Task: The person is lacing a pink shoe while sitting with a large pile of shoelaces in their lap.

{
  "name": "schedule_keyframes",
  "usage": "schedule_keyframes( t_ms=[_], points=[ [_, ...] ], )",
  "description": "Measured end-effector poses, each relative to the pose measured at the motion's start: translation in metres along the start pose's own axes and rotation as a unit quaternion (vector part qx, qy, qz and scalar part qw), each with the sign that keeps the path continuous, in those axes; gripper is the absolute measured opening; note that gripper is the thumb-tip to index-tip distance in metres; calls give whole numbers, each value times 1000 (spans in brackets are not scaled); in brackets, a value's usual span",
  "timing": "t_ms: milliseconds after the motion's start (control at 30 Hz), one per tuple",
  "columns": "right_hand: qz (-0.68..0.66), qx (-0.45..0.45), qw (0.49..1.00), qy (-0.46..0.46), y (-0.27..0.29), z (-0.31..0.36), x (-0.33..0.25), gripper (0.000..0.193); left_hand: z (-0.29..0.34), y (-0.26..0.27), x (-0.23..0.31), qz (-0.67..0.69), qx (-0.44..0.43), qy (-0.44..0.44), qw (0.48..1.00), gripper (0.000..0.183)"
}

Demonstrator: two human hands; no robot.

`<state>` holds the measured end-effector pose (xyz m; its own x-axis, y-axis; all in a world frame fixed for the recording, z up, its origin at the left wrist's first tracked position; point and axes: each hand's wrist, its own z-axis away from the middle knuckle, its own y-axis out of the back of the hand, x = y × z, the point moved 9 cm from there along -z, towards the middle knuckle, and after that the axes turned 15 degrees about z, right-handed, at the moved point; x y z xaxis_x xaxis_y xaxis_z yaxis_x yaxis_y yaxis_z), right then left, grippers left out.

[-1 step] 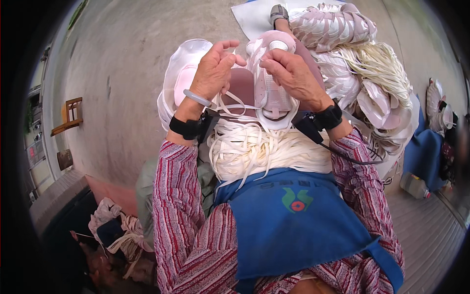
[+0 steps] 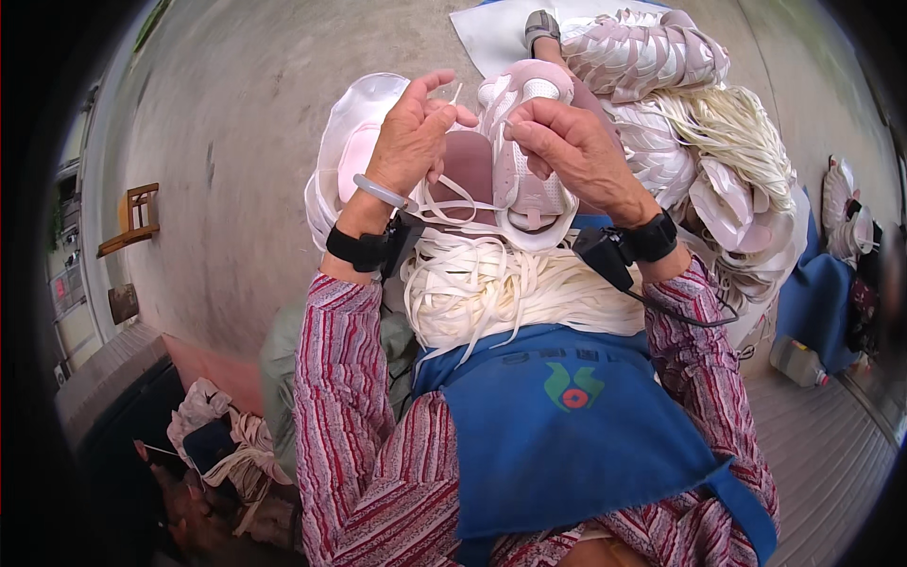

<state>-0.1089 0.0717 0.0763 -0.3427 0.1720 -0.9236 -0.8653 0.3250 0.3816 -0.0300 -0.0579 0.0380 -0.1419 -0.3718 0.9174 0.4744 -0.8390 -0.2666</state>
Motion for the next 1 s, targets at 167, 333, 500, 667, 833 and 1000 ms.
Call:
schedule_keyframes(
  t_ms=[167,333,500,667,833,1000],
  points=[
    [-169,-281,943,-58,-48,76,-55,22,37,1,-18,96,6,36,995,29],
    [-127,-74,981,-130,-47,70,-12,13,72,-27,-49,115,-18,57,992,28],
    [-101,82,984,-123,-35,65,13,12,81,-39,-56,156,-22,72,985,28],
    [-86,130,982,-107,-38,64,9,20,80,-46,-51,214,8,62,975,27],
    [-126,134,977,-112,-40,63,6,26,81,-46,-50,226,-4,57,972,26],
    [-134,79,981,-112,-41,65,2,24,85,-42,-45,177,-20,34,983,25]
  ],
)
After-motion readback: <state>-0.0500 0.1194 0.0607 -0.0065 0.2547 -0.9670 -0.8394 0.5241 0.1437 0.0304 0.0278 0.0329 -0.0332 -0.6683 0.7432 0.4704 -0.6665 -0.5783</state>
